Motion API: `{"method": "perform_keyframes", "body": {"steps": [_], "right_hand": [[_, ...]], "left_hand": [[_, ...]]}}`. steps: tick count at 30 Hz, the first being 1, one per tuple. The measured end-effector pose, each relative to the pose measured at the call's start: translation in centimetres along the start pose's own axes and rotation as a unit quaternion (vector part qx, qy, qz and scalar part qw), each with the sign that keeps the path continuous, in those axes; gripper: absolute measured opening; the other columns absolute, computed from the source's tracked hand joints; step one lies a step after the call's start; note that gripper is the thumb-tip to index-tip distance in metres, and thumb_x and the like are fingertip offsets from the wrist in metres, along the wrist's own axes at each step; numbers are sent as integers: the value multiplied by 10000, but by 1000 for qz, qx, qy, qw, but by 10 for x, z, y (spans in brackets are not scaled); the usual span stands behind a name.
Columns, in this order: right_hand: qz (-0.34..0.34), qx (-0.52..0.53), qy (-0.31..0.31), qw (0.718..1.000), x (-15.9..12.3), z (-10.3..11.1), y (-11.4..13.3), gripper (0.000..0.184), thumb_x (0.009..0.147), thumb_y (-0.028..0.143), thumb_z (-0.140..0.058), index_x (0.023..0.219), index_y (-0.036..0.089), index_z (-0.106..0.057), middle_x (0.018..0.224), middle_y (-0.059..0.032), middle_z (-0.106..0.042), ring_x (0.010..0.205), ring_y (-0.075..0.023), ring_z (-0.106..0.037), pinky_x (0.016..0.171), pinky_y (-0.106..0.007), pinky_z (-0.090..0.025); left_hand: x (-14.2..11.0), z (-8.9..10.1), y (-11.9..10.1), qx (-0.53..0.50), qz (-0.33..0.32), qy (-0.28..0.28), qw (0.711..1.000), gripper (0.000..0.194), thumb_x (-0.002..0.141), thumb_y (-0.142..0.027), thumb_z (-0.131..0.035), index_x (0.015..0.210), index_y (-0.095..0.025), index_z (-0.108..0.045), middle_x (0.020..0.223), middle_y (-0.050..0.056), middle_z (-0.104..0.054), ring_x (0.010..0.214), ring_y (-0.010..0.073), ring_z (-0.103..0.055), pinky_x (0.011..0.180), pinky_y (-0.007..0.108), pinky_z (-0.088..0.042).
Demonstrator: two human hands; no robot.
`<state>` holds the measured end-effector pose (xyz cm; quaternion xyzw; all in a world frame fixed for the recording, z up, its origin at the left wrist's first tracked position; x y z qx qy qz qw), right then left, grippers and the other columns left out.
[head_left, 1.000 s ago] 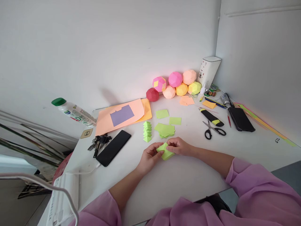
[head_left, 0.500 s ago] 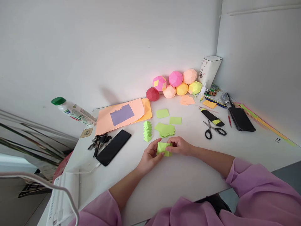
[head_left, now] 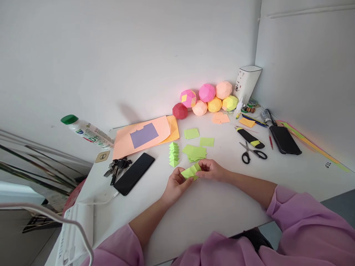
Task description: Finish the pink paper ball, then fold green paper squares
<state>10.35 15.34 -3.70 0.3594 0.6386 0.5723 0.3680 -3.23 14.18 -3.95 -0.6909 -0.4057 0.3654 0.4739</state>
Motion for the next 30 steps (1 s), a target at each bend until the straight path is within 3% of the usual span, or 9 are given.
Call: {"method": "perform_keyframes", "body": {"steps": [2, 5, 7, 12, 17, 23, 30], "right_hand": [[6, -14, -1, 1000, 0, 0, 2, 321, 740, 432, -700, 761, 155, -540, 645, 35, -507, 542, -76, -420, 498, -213, -309], [18, -48, 4, 999, -1, 0, 6, 302, 765, 435, -669, 749, 149, -571, 633, 33, -474, 541, -80, -391, 500, -222, -298], [19, -75, 11, 997, -1, -1, 8, 298, 773, 429, -657, 718, 149, -571, 605, 39, -435, 533, -80, -356, 488, -225, -273], [13, -115, 14, 993, -2, -4, 8, 310, 784, 443, -634, 693, 156, -557, 586, 40, -406, 534, -86, -329, 478, -226, -256], [16, -132, 4, 991, -3, -4, 11, 343, 786, 482, -617, 688, 161, -544, 587, 38, -417, 536, -89, -338, 478, -226, -265], [-3, -109, 19, 994, -4, -6, 9, 321, 736, 458, -691, 719, 163, -565, 593, 39, -434, 537, -92, -359, 480, -227, -280], [6, -101, 2, 995, -4, -3, 7, 314, 740, 444, -695, 685, 152, -595, 586, 33, -426, 537, -96, -359, 486, -236, -276]], "left_hand": [[-2, -1, 1, 30, 12, 10, 999, 363, 701, -388, -750, 826, -187, -475, 806, 19, -641, 702, 139, -614, 681, 287, -485], [-2, 2, -3, 40, -30, -9, 999, 363, 717, -368, -739, 933, -200, -500, 969, 41, -611, 833, 154, -607, 714, 277, -489], [-2, 3, -6, 37, -66, -15, 997, 364, 731, -324, -735, 974, -227, -483, 943, 16, -585, 877, 146, -584, 751, 270, -483], [-3, 3, -3, 53, -101, -10, 993, 271, 773, -318, -696, 868, -225, -460, 800, -24, -506, 718, 103, -519, 659, 223, -444], [-5, -3, -9, 130, -135, 31, 982, 165, 829, -321, -623, 951, -217, -585, 847, 22, -541, 756, 140, -527, 661, 255, -440], [-8, -1, -20, 199, -192, 11, 961, 301, 840, -234, -604, 1137, -280, -624, 935, 43, -574, 870, 173, -547, 775, 303, -451], [-5, 2, -10, 174, -174, 5, 969, 363, 817, -263, -637, 1179, -268, -616, 903, 41, -530, 810, 160, -523, 678, 275, -451]]}}
Point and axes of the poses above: each hand's wrist, its own x-axis towards the middle knuckle, its own z-axis out of the back of the hand, y = z × x, the point moved 7 cm from there along x, towards the middle knuckle
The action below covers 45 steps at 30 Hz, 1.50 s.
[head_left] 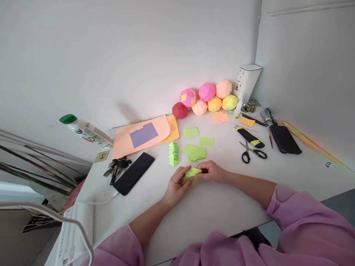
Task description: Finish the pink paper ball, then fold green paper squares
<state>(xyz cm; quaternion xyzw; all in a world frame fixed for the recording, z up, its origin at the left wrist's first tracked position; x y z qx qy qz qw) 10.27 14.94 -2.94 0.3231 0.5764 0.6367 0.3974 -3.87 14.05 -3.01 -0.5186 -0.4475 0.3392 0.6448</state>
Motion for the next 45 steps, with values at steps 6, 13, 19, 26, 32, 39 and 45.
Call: {"method": "perform_keyframes", "body": {"steps": [6, 13, 19, 26, 32, 39, 45], "right_hand": [[29, 14, -19, 999, 1, 3, 2, 297, 741, 425, -698, 669, 148, -616, 578, 30, -448, 531, -95, -368, 487, -240, -280], [30, 22, -31, 999, 1, 5, 2, 292, 740, 399, -704, 648, 137, -613, 561, 37, -435, 519, -82, -356, 468, -225, -267], [37, 47, -27, 998, 0, 4, 2, 282, 747, 388, -705, 652, 133, -630, 565, 34, -437, 521, -81, -356, 467, -226, -268], [27, 58, -33, 997, 1, 5, 1, 264, 750, 384, -703, 670, 139, -647, 555, 43, -411, 520, -77, -342, 469, -224, -260], [28, 61, -47, 997, 0, 7, -2, 244, 736, 378, -715, 745, 140, -658, 633, 18, -529, 560, -90, -436, 510, -231, -330], [20, 92, -53, 994, 0, 8, -1, 253, 693, 369, -754, 730, 139, -656, 640, 14, -572, 544, -88, -473, 502, -230, -364], [7, 86, -74, 994, 0, 10, -4, 264, 677, 391, -762, 701, 152, -653, 638, 19, -581, 479, -76, -472, 449, -226, -384]], "left_hand": [[-1, 1, 8, -6, 22, -6, 1000, 341, 817, -281, -643, 1157, -264, -639, 855, 29, -514, 718, 134, -488, 585, 248, -414], [2, 1, 9, -75, 45, -6, 996, 343, 770, -285, -697, 1109, -238, -670, 855, 29, -555, 785, 140, -524, 664, 259, -456], [5, 0, 10, -162, 109, -2, 981, 375, 703, -271, -762, 1071, -243, -693, 954, 38, -643, 923, 179, -587, 831, 331, -485], [4, -2, 9, -171, 120, 5, 978, 330, 702, -255, -765, 1027, -254, -712, 935, 23, -669, 909, 162, -597, 830, 316, -483], [5, -1, 7, -97, 86, -11, 991, 290, 719, -286, -745, 1002, -232, -718, 839, 19, -624, 800, 139, -570, 720, 279, -484], [4, 1, 7, -68, 74, -18, 995, 253, 783, -328, -677, 1015, -229, -704, 825, 20, -581, 754, 134, -542, 658, 265, -451], [3, -1, 4, 17, 33, 1, 999, 331, 777, -285, -671, 1105, -237, -668, 816, 20, -546, 739, 142, -511, 652, 271, -430]]}}
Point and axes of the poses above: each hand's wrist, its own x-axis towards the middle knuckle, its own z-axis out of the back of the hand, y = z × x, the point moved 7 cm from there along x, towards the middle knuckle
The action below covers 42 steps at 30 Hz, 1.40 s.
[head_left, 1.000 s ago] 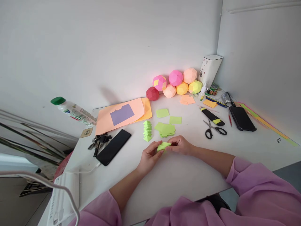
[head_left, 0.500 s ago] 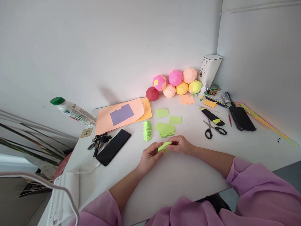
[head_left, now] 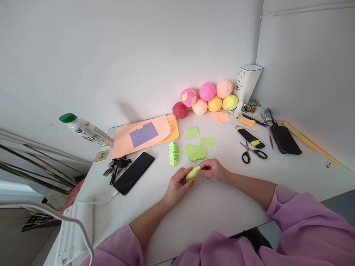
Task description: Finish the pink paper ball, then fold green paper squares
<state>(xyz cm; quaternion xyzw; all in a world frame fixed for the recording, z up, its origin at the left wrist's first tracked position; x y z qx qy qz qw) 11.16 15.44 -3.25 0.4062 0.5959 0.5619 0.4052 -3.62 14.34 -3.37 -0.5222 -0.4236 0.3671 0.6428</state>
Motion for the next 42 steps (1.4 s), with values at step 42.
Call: {"method": "perform_keyframes", "body": {"steps": [42], "right_hand": [[-8, 57, -9, 998, 3, 2, 2, 295, 568, 357, -833, 701, 154, -665, 617, 18, -594, 513, -74, -465, 460, -210, -393]], "left_hand": [[1, -3, -13, 71, -2, 34, 997, 215, 816, -250, -578, 954, -202, -737, 701, 24, -545, 638, 128, -484, 581, 247, -391]]}}
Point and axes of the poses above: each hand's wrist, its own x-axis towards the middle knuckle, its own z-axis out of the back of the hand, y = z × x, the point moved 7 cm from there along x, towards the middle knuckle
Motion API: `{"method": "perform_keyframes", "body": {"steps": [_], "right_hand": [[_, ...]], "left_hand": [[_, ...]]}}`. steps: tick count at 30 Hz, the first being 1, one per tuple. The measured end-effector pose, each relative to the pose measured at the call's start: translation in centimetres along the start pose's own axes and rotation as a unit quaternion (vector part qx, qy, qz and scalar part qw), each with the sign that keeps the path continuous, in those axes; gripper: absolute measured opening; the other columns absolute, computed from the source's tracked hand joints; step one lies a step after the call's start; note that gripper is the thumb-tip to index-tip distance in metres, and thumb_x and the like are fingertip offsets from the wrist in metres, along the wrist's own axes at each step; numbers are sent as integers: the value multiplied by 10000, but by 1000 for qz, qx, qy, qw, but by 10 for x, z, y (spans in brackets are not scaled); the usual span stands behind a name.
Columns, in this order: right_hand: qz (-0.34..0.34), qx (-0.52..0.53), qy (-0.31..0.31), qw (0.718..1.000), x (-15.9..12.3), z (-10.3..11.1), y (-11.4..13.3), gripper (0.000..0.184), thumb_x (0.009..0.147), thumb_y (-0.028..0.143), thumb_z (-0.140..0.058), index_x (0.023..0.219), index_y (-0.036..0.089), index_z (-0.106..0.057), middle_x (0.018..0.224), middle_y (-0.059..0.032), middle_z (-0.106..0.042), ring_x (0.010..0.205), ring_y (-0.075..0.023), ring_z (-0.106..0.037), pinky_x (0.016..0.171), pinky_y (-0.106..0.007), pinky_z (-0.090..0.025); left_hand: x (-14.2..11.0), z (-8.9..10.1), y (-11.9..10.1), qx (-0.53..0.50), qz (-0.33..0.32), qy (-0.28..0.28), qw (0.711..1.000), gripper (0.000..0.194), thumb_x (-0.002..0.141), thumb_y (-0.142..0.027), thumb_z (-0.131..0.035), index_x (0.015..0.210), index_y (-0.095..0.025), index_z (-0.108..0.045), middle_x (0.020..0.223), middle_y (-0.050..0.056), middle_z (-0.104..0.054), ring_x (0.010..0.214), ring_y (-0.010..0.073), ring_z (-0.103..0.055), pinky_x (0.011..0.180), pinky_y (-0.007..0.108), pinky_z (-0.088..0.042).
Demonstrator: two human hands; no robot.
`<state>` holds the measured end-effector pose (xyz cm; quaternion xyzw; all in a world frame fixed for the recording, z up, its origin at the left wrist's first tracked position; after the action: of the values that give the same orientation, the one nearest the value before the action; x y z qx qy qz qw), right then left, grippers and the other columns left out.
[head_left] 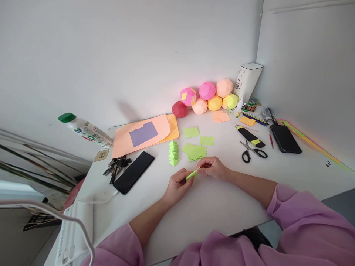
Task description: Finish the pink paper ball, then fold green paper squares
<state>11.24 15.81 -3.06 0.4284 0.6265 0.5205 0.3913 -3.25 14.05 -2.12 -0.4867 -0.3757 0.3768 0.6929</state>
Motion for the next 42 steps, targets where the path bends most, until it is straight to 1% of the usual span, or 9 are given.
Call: {"method": "perform_keyframes", "body": {"steps": [4, 12, 17, 24, 28, 31, 34, 37, 42], "right_hand": [[7, -2, 5, 1000, 0, 0, 1, 290, 579, 358, -827, 692, 153, -657, 619, 18, -593, 521, -75, -465, 462, -210, -390], [11, -9, 14, 1000, 0, -1, 6, 242, 658, 359, -779, 696, 148, -667, 638, 11, -600, 503, -63, -464, 457, -203, -384], [16, -21, 12, 1000, -2, -1, 7, 251, 659, 380, -773, 688, 150, -677, 638, 4, -605, 506, -68, -466, 449, -202, -394], [8, -17, 10, 1000, -2, -1, 7, 239, 691, 389, -745, 724, 159, -688, 707, -10, -621, 524, -74, -472, 464, -215, -404], [13, -9, 21, 1000, -4, -2, 7, 249, 760, 399, -687, 758, 152, -661, 613, 22, -545, 503, -74, -451, 473, -223, -378], [31, -7, 39, 999, -7, -6, 9, 242, 827, 405, -619, 835, 163, -627, 565, 49, -483, 511, -80, -449, 488, -220, -369], [58, -51, 52, 996, -9, -10, 13, 249, 790, 389, -670, 904, 171, -637, 648, 31, -525, 545, -83, -454, 500, -222, -370], [89, -107, 50, 989, -8, -12, 15, 242, 757, 377, -701, 854, 156, -684, 684, 2, -578, 543, -87, -457, 499, -234, -373], [57, -92, 18, 994, -7, -6, 7, 227, 808, 377, -645, 822, 151, -663, 630, 13, -566, 499, -88, -489, 466, -226, -403]], "left_hand": [[0, 0, 0, -6, 2, -2, 1000, 208, 807, -267, -596, 944, -204, -740, 696, 22, -546, 629, 127, -480, 573, 245, -390], [0, 1, 2, -25, 12, 0, 1000, 197, 806, -259, -600, 930, -198, -741, 688, 16, -535, 619, 120, -463, 564, 242, -370], [-1, 1, 5, -34, 23, 0, 999, 197, 793, -301, -624, 914, -202, -745, 690, 15, -534, 621, 124, -462, 567, 245, -373], [-1, 2, 7, -39, 32, -4, 999, 197, 793, -321, -625, 891, -196, -741, 680, 10, -516, 610, 118, -443, 556, 241, -354], [-1, 2, 7, -37, 38, -4, 999, 190, 796, -329, -621, 855, -186, -731, 678, 11, -515, 614, 120, -442, 557, 242, -356], [-1, 2, 7, -31, 38, -3, 999, 194, 802, -329, -613, 860, -185, -729, 671, 8, -512, 611, 120, -438, 558, 244, -353], [-1, 2, 6, -30, 33, 2, 999, 191, 805, -320, -610, 866, -187, -732, 663, 4, -513, 600, 115, -435, 555, 243, -351], [-1, 1, 5, -43, 32, 2, 999, 184, 795, -314, -627, 879, -184, -726, 686, 9, -546, 616, 119, -465, 571, 245, -371], [0, 1, 6, -78, 40, -15, 996, 211, 797, -344, -643, 918, -179, -695, 735, 9, -555, 639, 116, -485, 590, 243, -396]]}}
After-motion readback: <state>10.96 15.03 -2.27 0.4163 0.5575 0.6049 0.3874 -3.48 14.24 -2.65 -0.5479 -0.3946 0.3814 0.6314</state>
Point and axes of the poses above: each hand's wrist, its own x-axis towards the middle knuckle, its own z-axis out of the back of the hand, y = z × x, the point moved 7 cm from there along x, towards the middle knuckle
